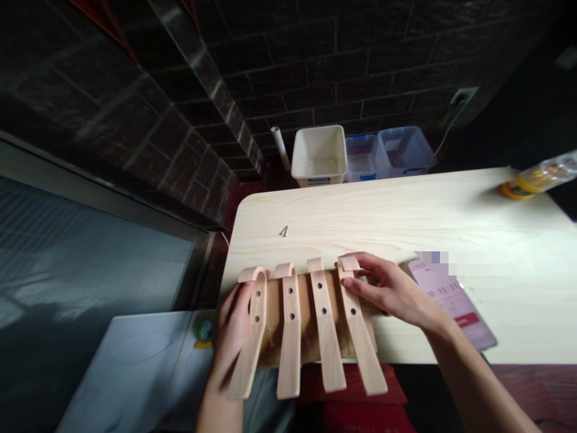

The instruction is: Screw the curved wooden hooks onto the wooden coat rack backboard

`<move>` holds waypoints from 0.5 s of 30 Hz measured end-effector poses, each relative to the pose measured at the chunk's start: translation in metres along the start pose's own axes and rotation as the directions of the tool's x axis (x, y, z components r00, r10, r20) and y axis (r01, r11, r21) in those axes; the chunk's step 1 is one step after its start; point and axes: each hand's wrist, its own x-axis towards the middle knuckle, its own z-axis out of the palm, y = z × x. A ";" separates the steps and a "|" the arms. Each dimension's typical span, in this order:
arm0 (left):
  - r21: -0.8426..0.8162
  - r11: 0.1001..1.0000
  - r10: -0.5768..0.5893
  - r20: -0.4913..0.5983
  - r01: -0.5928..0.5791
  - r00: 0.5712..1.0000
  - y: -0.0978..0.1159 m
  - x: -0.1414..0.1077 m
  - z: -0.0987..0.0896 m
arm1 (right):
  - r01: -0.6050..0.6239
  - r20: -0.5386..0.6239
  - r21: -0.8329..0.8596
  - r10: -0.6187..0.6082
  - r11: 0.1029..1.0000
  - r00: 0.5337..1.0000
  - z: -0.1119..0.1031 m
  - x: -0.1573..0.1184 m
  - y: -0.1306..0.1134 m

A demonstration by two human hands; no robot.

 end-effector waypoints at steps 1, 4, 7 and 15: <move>-0.012 1.000 -0.007 0.008 0.007 1.000 -0.002 0.001 -0.001 | -0.001 -0.002 -0.001 0.001 1.000 1.000 0.000 0.000 0.000; -0.037 0.999 -0.022 0.015 0.023 1.000 -0.006 0.003 -0.003 | -0.006 -0.010 -0.026 0.005 1.000 1.000 0.000 0.000 0.000; -0.044 0.999 -0.012 0.011 0.013 1.000 -0.006 0.003 -0.002 | -0.009 -0.007 -0.024 0.009 1.000 1.000 0.000 -0.001 0.000; -0.047 0.997 -0.055 0.002 0.055 0.999 0.005 -0.006 0.004 | -0.003 -0.036 -0.015 0.003 1.000 0.999 0.000 0.002 0.004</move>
